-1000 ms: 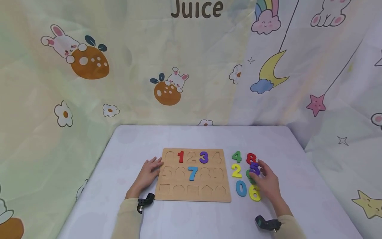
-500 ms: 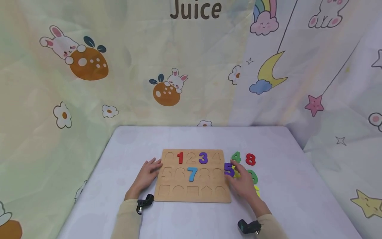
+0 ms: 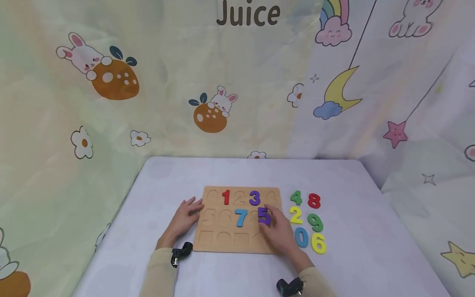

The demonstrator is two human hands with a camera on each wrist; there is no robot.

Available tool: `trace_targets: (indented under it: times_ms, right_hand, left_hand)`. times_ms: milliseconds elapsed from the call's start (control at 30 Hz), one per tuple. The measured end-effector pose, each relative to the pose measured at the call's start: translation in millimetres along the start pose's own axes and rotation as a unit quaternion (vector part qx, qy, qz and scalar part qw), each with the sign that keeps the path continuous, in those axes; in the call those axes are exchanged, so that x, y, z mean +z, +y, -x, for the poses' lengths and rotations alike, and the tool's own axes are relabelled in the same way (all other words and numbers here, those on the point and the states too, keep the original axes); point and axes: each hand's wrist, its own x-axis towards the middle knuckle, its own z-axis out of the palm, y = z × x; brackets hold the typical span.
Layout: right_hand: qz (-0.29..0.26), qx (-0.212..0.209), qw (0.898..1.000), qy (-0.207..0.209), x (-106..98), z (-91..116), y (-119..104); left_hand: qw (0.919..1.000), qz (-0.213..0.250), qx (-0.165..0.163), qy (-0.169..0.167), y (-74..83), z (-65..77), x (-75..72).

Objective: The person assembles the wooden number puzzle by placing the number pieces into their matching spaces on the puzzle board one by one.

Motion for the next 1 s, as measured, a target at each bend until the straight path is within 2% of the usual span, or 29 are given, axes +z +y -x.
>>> trace_targets:
  times_ms: [100,333,567,800,1000]
  right_hand:
    - [-0.014,-0.008,1.000,0.006,15.7,1.8,-8.2]
    - [-0.032,-0.011,0.999,0.017,40.1,-0.5,-25.5]
    - [-0.046,-0.007,0.999,0.004,51.0,-5.9,-37.7]
    - [-0.032,-0.013,0.999,-0.005,58.2,-11.1,-39.2]
    - [-0.011,-0.020,1.000,-0.011,67.2,-17.0,-42.1]
  left_hand:
    - [1.0000,0.003,-0.005,-0.001,-1.8,1.4,0.7]
    - [0.9999,0.005,0.011,0.003,-3.4,1.4,2.0]
    - [0.9994,-0.017,0.026,0.012,-4.1,1.4,2.2]
    - [0.9970,-0.062,0.043,0.016,-3.5,0.0,3.6]
    - [0.9966,-0.066,0.047,0.014,-2.3,-0.9,4.1]
